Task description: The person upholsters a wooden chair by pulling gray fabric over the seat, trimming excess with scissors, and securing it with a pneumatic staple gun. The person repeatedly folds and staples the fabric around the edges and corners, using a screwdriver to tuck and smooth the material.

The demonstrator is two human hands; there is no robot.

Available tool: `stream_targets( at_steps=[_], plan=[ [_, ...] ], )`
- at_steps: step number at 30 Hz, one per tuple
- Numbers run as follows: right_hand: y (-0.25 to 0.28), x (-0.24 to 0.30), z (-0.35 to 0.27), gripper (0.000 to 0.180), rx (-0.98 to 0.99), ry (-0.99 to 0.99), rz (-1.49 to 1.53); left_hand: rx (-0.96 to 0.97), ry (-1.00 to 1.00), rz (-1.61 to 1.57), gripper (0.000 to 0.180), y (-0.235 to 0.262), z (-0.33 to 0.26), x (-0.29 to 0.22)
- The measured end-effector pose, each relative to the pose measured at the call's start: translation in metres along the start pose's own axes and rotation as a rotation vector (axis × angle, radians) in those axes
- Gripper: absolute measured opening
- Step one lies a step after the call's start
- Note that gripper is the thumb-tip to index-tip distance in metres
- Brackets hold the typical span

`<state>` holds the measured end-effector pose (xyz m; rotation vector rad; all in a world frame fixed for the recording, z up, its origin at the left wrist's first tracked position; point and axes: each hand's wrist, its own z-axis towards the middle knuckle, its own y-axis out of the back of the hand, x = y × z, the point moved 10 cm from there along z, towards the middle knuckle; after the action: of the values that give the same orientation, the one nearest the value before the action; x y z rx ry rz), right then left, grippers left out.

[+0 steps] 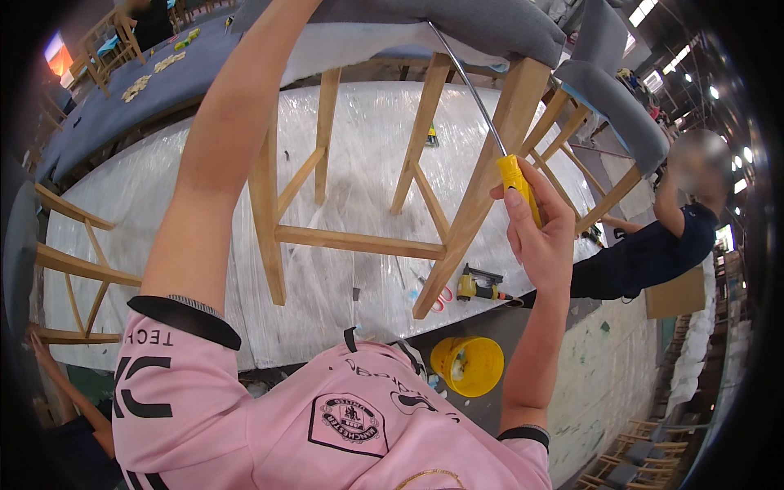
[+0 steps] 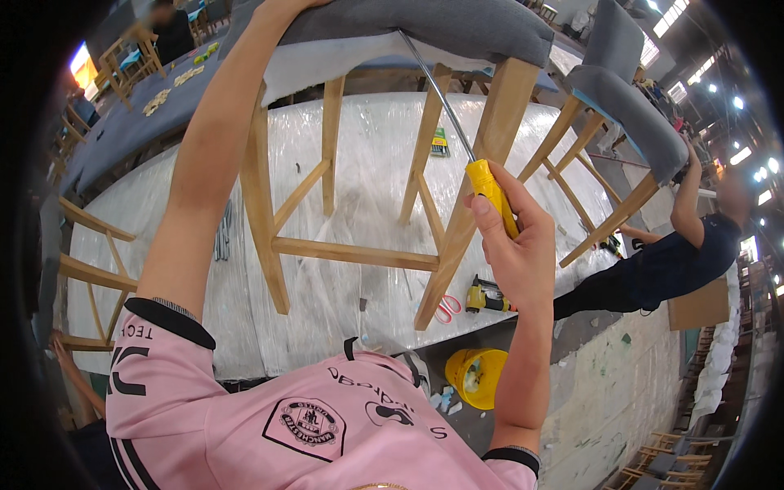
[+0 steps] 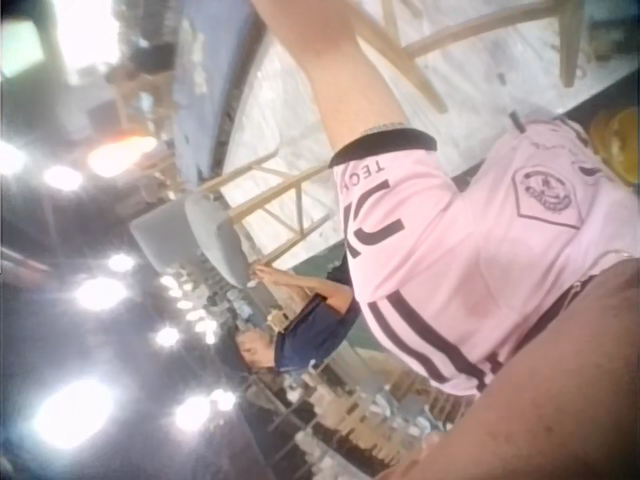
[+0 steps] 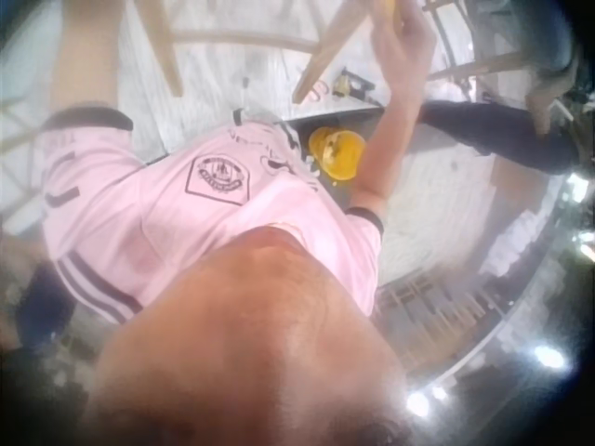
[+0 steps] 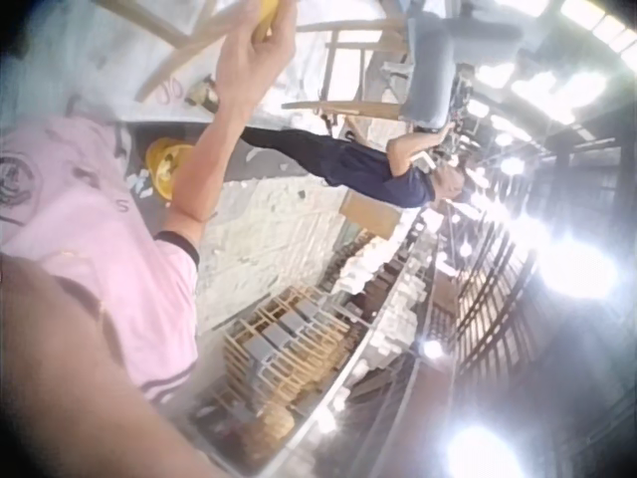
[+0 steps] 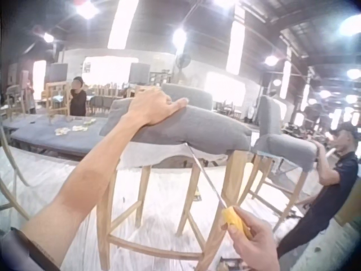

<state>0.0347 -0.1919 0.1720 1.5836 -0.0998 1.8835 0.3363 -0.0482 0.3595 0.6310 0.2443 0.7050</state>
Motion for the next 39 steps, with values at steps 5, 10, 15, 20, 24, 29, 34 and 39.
stream_targets(
  at_steps=[5,10,15,20,24,29,34,39],
  plan=[
    [-0.001,-0.001,0.004,0.048,0.005,-0.007,0.012,0.005,-0.008,-0.056,0.081,0.000,-0.001,-0.001],
    [-0.004,-0.002,0.004,0.044,0.064,-0.030,0.248,0.034,0.064,-0.102,0.082,0.007,-0.008,-0.001],
    [-0.001,0.004,0.001,0.044,0.103,-0.087,0.334,0.067,0.024,-0.087,0.081,0.005,-0.005,-0.002],
    [0.032,0.084,0.011,0.039,0.015,0.299,-0.654,0.045,0.043,-0.053,0.079,0.003,-0.008,-0.003],
    [0.041,0.093,0.025,0.040,0.083,0.285,-0.686,0.067,0.062,-0.077,0.078,0.007,-0.008,-0.003],
    [0.047,0.121,0.032,0.043,0.183,0.342,-0.876,0.024,0.077,-0.081,0.075,0.016,-0.017,-0.005],
    [0.052,0.156,0.050,0.053,0.277,0.691,-1.578,-0.014,0.071,-0.095,0.074,0.025,-0.024,-0.005],
    [0.074,0.175,0.094,0.056,0.256,0.897,-1.754,-0.053,0.024,-0.080,0.073,0.021,-0.019,-0.005]
  ],
)
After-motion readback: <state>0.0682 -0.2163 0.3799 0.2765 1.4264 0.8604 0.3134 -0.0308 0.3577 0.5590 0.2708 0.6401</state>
